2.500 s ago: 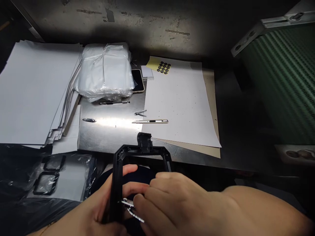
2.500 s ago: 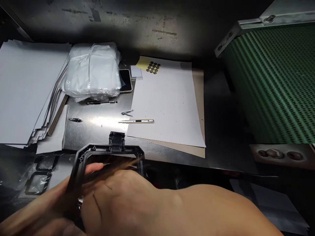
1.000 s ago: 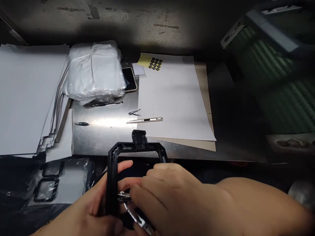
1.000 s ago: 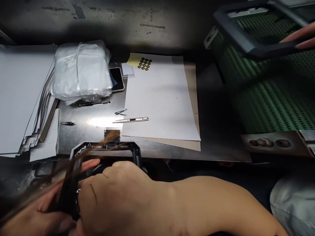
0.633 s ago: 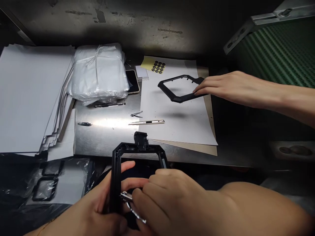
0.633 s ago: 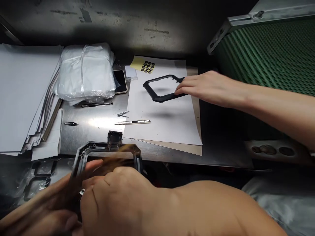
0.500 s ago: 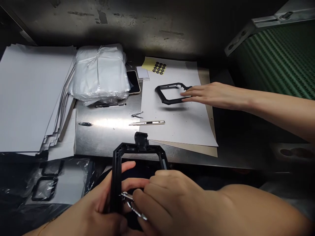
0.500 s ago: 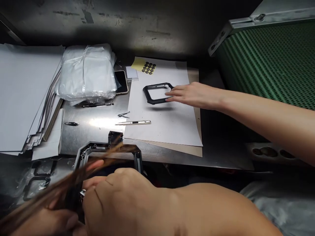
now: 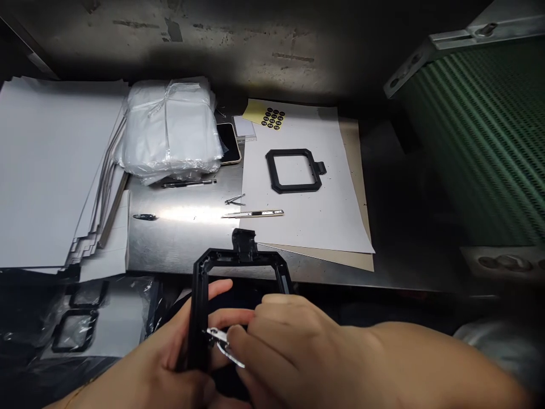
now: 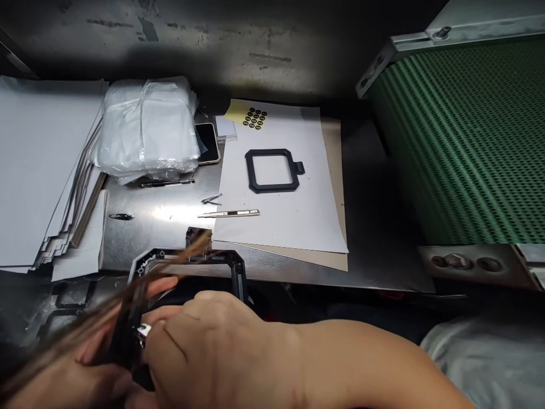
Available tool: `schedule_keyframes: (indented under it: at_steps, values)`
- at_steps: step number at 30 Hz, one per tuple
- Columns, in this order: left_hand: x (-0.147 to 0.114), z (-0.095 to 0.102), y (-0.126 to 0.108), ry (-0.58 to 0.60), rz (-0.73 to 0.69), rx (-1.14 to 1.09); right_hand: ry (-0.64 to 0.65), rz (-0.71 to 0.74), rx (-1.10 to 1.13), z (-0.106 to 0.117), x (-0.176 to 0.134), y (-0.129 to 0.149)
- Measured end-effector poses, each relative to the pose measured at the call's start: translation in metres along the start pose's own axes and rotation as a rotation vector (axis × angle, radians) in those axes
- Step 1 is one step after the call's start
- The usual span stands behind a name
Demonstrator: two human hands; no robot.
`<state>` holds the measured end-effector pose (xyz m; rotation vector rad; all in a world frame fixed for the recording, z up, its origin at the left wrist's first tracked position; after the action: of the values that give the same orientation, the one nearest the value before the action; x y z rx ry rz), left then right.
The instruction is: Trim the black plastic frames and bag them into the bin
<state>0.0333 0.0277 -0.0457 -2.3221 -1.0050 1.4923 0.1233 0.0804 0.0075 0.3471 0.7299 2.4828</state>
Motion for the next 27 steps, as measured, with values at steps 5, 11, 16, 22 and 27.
schedule_keyframes:
  at_steps: [5, 11, 16, 22, 27]
  values:
    - [0.002, 0.005, 0.005, 0.059, 0.018, 0.050, -0.030, 0.037, 0.158, 0.007, -0.002, -0.001]
    - [0.006, 0.009, 0.004, 0.034, -0.009, 0.162, 0.117, -0.085, 0.090, 0.000, 0.007, -0.004]
    - [0.007, 0.010, 0.006, 0.026, -0.011, 0.121, 0.025, -0.073, 0.066, -0.001, 0.004, -0.001]
    - [0.006, 0.006, 0.007, 0.114, -0.018, 0.025, 0.040, -0.055, -0.012, -0.009, 0.001, -0.001]
    - [0.006, 0.002, 0.010, 0.097, -0.012, -0.132, 0.230, -0.078, 0.012, -0.006, 0.003, 0.002]
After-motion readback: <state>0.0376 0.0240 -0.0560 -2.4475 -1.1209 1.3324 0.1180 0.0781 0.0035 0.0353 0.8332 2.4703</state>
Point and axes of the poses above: each hand's wrist, its own x-axis towards the middle knuckle, its own z-axis out of the back of the hand, y = z × x, the point moved 6 cm from there along x, towards the middle knuckle, and after that the axes turned 12 degrees about -z, right-handed, at the moved point
